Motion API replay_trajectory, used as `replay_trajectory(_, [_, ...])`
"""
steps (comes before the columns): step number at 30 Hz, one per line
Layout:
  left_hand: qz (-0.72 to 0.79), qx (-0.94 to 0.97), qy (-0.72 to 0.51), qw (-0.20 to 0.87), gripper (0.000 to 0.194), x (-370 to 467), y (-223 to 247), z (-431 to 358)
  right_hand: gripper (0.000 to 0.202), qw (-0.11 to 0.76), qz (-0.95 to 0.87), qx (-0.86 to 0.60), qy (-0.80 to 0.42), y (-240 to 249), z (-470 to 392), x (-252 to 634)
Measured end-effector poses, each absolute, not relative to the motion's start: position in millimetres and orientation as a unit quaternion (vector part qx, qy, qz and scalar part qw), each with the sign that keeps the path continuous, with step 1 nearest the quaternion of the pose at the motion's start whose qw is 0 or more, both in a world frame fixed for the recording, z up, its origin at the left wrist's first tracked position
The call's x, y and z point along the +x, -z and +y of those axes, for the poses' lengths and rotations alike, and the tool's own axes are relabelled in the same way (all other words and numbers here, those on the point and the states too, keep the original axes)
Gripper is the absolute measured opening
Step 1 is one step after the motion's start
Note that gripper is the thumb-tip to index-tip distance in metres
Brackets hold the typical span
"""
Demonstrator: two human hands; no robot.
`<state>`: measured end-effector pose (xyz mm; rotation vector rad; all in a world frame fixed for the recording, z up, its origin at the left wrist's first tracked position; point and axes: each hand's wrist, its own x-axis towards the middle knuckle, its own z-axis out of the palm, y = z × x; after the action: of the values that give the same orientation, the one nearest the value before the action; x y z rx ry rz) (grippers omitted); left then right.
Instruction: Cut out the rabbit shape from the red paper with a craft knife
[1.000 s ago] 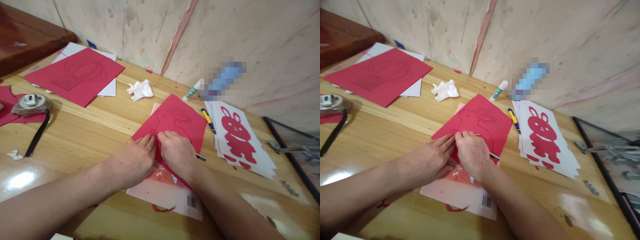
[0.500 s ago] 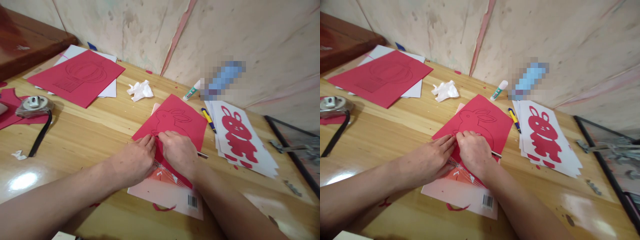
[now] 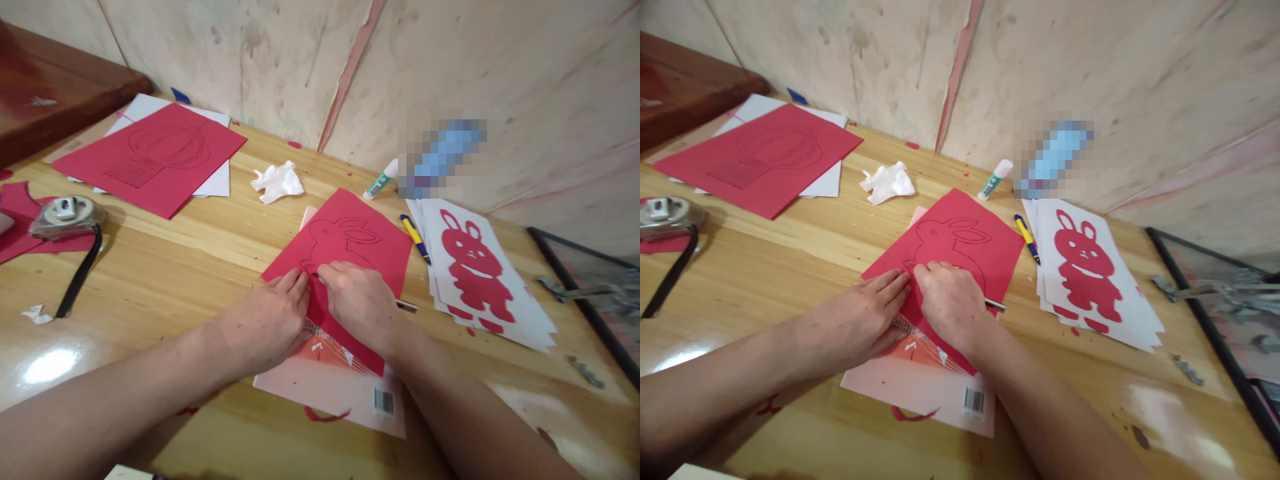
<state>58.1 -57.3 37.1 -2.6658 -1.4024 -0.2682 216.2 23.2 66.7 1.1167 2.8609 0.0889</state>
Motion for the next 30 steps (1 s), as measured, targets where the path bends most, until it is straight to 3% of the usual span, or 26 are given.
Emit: replay_trajectory(30, [-0.455, -0.884, 0.093, 0.04, 0.041, 57.5, -43.9, -57.2, 0.026, 0.021, 0.966, 0.255, -0.046, -66.8, 40.7, 235.2])
